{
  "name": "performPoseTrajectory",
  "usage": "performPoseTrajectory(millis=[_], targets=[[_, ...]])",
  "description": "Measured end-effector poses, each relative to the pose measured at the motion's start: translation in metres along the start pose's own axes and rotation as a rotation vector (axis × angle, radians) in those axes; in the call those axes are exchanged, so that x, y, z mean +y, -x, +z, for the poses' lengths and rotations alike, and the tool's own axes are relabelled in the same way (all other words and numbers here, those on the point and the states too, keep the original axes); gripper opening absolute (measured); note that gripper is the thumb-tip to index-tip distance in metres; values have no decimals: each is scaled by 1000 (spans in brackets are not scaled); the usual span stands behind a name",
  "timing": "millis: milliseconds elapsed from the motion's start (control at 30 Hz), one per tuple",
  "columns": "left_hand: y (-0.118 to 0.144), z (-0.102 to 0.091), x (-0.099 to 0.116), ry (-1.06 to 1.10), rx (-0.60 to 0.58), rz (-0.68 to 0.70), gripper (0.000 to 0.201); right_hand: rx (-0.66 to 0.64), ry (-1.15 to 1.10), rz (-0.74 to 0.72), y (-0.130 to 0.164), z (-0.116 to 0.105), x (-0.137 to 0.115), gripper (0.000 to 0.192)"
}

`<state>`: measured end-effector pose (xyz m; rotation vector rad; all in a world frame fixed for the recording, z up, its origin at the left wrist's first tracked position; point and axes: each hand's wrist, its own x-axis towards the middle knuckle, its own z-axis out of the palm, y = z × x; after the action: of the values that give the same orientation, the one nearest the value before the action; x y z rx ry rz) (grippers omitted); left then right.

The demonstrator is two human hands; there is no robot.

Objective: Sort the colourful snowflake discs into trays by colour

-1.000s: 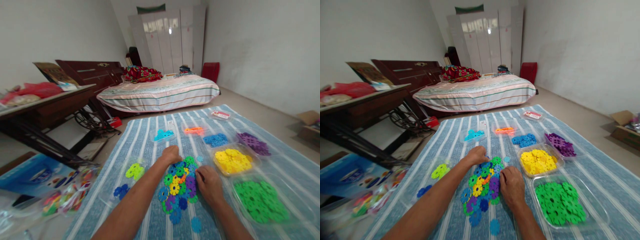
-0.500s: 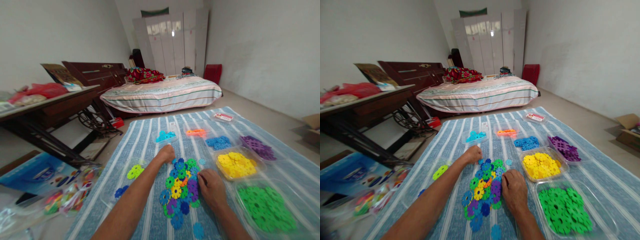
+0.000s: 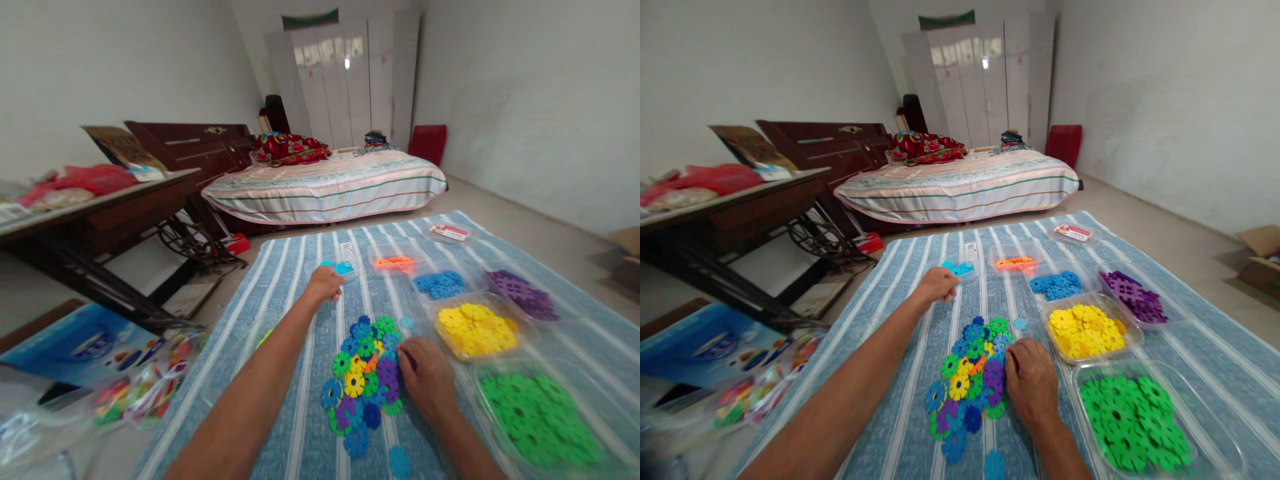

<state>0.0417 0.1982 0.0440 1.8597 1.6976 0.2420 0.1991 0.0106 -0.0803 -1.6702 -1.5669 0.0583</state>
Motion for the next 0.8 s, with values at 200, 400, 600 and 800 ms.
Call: performPoseTrajectory(millis=[200,400,600,800], targets=[[17,43,-5,-152,-193,140,11,-17,4,-14,-1,-1,1,20],[12,60,-1,-186,-192,140,12,-7,13,-20,-1,-2,1,22],[10,51,-10,-92,-188,60,4,-17,11,-18,0,0,3,22],[23,37,-27,-50,-300,5,17,-16,24,-1,0,-1,1,21]])
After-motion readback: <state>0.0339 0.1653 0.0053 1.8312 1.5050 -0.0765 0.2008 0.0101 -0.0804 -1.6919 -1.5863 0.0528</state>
